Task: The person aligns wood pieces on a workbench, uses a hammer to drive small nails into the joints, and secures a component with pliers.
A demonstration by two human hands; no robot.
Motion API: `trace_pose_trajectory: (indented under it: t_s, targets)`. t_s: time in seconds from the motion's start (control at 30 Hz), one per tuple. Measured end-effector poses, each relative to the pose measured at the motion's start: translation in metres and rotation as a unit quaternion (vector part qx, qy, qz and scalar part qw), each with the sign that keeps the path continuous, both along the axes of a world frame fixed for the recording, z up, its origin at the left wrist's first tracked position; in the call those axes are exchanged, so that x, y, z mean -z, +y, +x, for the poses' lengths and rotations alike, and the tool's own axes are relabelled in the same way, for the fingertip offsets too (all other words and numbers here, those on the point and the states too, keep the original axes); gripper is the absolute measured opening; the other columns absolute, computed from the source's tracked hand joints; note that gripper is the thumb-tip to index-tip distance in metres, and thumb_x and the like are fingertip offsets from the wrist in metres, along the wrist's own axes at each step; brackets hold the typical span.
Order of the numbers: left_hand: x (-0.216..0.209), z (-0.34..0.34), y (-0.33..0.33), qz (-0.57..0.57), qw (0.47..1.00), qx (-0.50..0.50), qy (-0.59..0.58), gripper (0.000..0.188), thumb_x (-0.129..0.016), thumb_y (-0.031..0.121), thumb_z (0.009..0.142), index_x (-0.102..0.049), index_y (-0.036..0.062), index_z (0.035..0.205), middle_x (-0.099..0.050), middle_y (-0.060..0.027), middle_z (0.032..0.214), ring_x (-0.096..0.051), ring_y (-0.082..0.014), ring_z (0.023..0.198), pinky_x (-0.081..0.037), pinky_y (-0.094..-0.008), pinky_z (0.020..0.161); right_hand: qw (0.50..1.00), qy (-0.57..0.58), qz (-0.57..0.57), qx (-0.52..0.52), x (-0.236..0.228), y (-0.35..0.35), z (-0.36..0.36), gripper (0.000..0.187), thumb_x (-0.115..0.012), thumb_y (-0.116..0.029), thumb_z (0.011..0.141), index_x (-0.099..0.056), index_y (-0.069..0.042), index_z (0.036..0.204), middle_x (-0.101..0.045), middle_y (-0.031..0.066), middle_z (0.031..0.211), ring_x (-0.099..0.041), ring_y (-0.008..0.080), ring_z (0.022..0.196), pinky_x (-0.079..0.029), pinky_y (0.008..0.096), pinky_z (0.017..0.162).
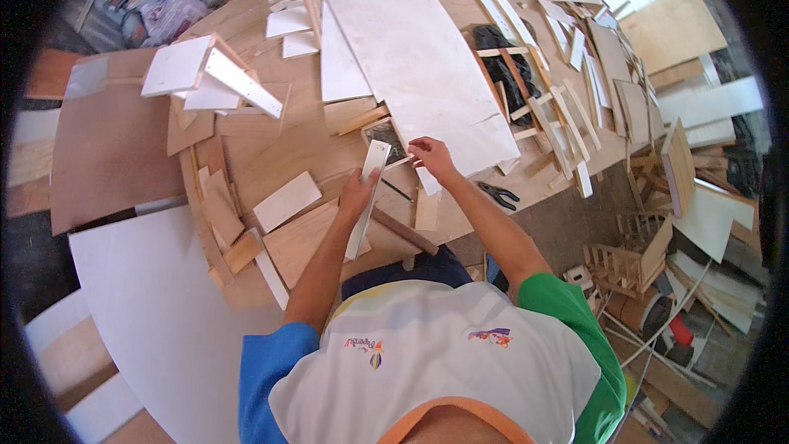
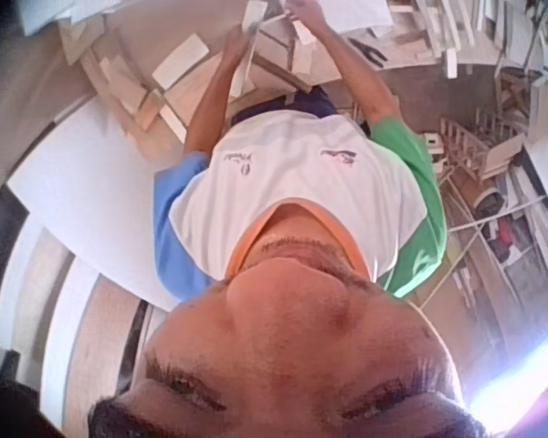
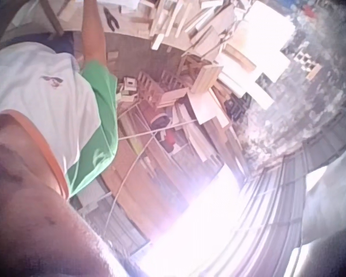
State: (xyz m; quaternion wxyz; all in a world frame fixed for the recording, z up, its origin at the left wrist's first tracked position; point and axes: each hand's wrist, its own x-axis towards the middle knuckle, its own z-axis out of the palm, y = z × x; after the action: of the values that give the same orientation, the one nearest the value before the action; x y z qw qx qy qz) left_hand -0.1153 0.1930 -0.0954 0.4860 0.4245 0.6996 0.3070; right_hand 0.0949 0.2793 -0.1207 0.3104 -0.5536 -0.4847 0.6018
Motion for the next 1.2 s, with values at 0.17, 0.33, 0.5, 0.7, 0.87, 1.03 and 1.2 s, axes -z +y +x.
trace_pose_trajectory:
  t_s: [0.17,0.33,0.5,0.7,0.87,1.03,1.2]
  targets:
    - [0.003,0.033,0.012,0.05,0.995,0.09,-0.019,0.049,-0.062,0.041,0.087,-0.06,-0.0007,0.114,-0.065,-0.0166,0.102,-0.061,-0.0239,0.092,-0.046,-0.0355,0.084,0.995,0.099,0.009,0.002,-0.051,-0.021,0.01,0.037,-0.067,-0.014,0.084,-0.056,0.005,0.113,-0.065,0.0134,0.087,-0.064,0.0155,0.071,-0.054,0.0271,0.061]
    - [-0.045,0.062,0.02,0.126,0.985,0.112,-0.036,0.047,-0.062,0.039,0.087,-0.06,-0.0032,0.107,-0.067,-0.0153,0.094,-0.063,-0.0209,0.085,-0.048,-0.0317,0.076,0.988,0.114,0.055,0.084,-0.08,-0.027,0.025,0.038,-0.067,-0.013,0.084,-0.054,0.006,0.114,-0.065,0.013,0.085,-0.062,0.0153,0.071,-0.052,0.0266,0.059]
    - [-0.057,0.072,0.023,0.15,0.98,0.106,-0.082,0.042,-0.063,0.035,0.087,-0.06,-0.0024,0.106,-0.067,-0.0143,0.092,-0.063,-0.0196,0.083,-0.048,-0.0319,0.074,0.98,0.124,0.084,0.128,-0.096,-0.032,0.027,0.035,-0.066,-0.015,0.085,-0.056,0.006,0.111,-0.066,0.0117,0.083,-0.062,0.0139,0.072,-0.052,0.0258,0.058]
    - [-0.086,0.069,0.018,0.167,0.981,0.093,-0.024,0.044,-0.063,0.038,0.086,-0.061,-0.0017,0.106,-0.067,-0.0165,0.093,-0.064,-0.0233,0.084,-0.048,-0.0348,0.075,0.975,0.109,0.1,0.166,-0.096,-0.032,0.015,0.034,-0.067,-0.017,0.086,-0.058,0.009,0.106,-0.066,0.0116,0.082,-0.062,0.0125,0.069,-0.053,0.0251,0.059]
    - [-0.08,0.064,0.009,0.161,0.982,0.095,0.0,0.047,-0.063,0.04,0.085,-0.062,-0.0022,0.105,-0.067,-0.018,0.091,-0.065,-0.0252,0.083,-0.048,-0.0369,0.074,0.976,0.083,0.137,0.149,-0.098,-0.039,0.009,0.03,-0.066,-0.016,0.087,-0.061,0.01,0.101,-0.067,0.0116,0.078,-0.063,0.0122,0.065,-0.053,0.025,0.056]
    - [-0.079,0.058,-0.011,0.156,0.984,0.071,0.053,0.048,-0.063,0.042,0.084,-0.062,-0.0007,0.105,-0.067,-0.0191,0.091,-0.065,-0.0306,0.083,-0.048,-0.0382,0.073,0.977,-0.03,0.191,0.094,-0.1,-0.053,0.002,0.027,-0.061,-0.017,0.089,-0.063,0.009,0.092,-0.066,0.0132,0.07,-0.064,0.0145,0.06,-0.051,0.0276,0.053]
    - [-0.082,0.057,-0.043,0.168,0.972,0.04,0.158,0.048,-0.063,0.043,0.083,-0.062,0.0004,0.105,-0.067,-0.021,0.089,-0.065,-0.0369,0.083,-0.048,-0.0412,0.073,0.945,-0.197,0.261,0.021,-0.089,-0.065,0.001,0.027,-0.059,-0.02,0.087,-0.064,0.006,0.085,-0.064,0.0227,0.071,-0.064,0.0323,0.058,-0.051,0.0382,0.057]
